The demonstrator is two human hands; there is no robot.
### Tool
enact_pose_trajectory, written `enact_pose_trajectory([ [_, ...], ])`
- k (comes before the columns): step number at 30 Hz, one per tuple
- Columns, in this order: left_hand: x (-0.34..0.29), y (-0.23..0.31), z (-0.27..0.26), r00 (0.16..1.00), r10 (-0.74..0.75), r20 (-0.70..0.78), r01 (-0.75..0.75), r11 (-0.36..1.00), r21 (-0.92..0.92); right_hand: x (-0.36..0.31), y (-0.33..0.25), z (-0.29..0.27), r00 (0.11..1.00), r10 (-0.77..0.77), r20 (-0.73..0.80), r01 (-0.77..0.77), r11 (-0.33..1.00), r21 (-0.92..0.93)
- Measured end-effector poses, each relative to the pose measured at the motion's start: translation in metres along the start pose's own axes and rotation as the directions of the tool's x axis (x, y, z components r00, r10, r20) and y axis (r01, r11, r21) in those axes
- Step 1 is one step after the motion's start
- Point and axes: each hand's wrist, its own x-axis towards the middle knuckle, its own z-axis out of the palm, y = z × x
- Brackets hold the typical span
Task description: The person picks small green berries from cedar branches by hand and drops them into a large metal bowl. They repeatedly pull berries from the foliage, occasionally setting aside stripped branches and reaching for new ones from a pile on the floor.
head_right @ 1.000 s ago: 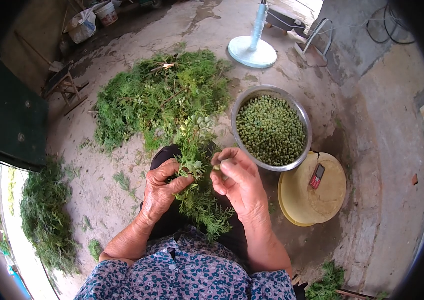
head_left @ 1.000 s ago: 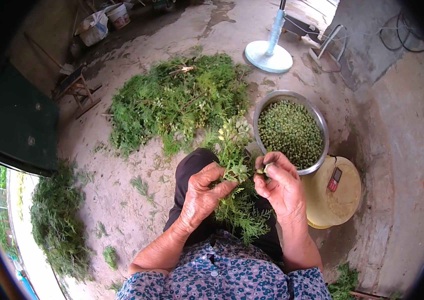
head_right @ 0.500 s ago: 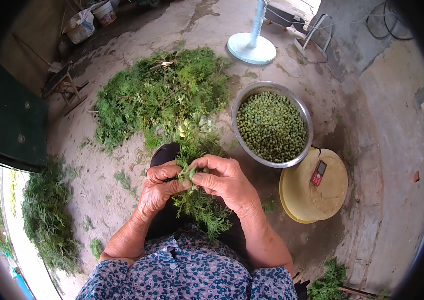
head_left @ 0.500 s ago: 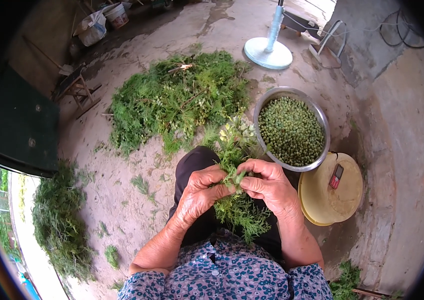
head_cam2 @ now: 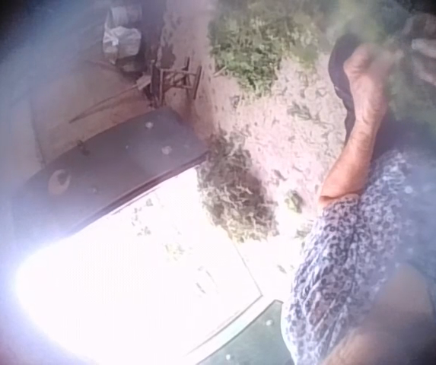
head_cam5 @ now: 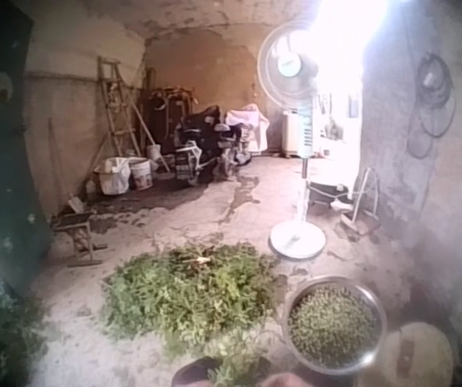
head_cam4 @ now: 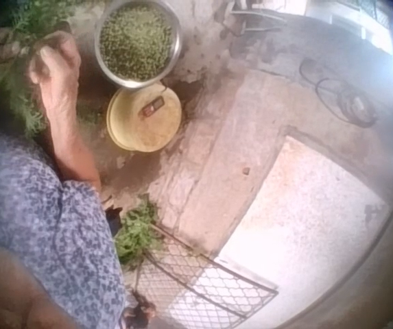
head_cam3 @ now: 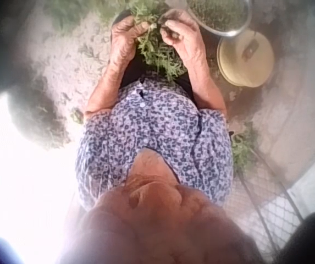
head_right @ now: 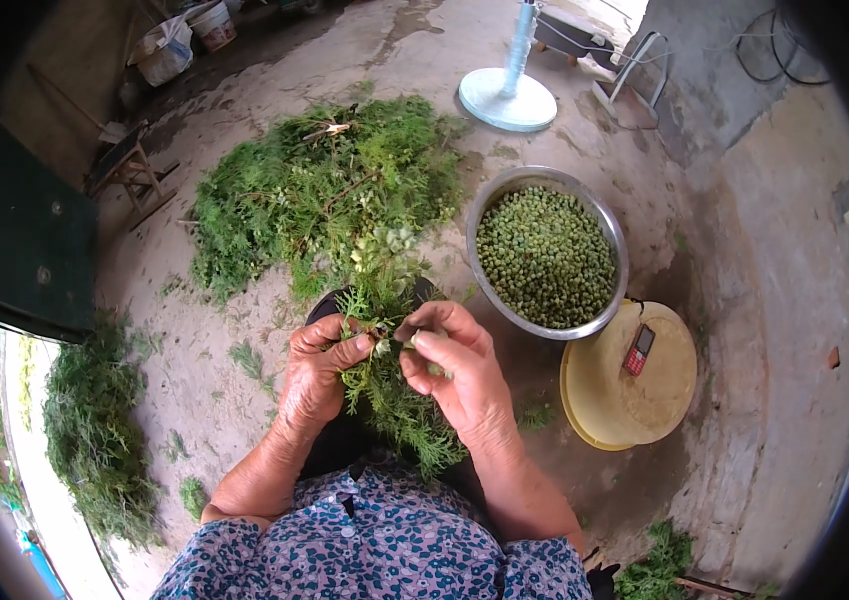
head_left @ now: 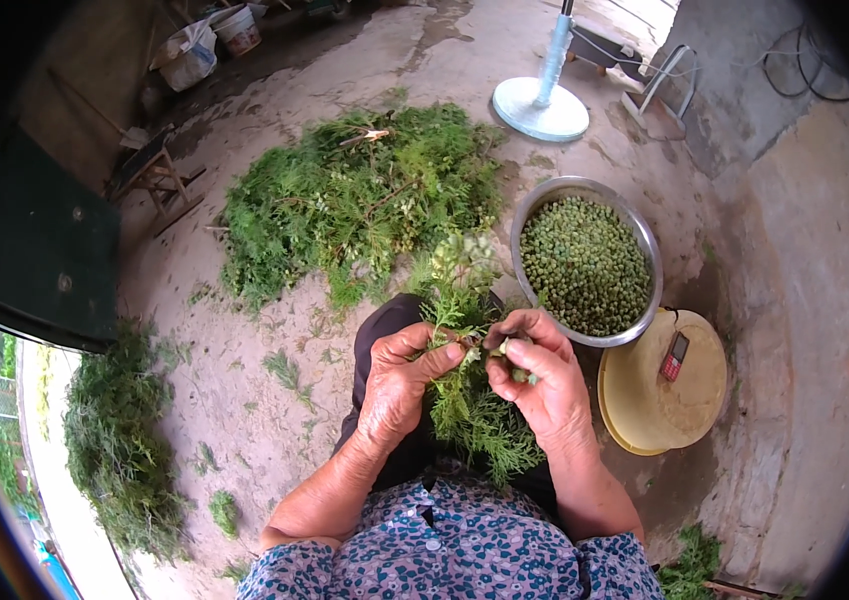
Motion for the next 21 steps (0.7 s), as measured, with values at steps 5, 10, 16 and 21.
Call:
enact_pose_trajectory([
  [5,-0.003,0.003,0.001,1.0,-0.007,0.016,0.005,0.993,0.115,-0.001,0.012,0.018,0.991,-0.126,-0.04,0.106,0.936,-0.336],
  [10,-0.004,0.008,0.001,0.999,-0.037,0.025,0.032,0.985,0.171,0.006,0.012,0.021,0.992,-0.072,-0.109,0.028,0.934,-0.356],
  [16,0.001,-0.006,-0.01,0.997,-0.073,-0.027,0.066,0.974,-0.216,0.007,0.006,0.012,0.997,-0.013,-0.07,0.009,0.999,-0.047],
  [21,0.001,-0.005,-0.004,1.0,-0.005,-0.019,0.001,0.977,-0.215,0.003,0.018,0.022,0.981,-0.179,0.075,0.191,0.812,-0.552],
])
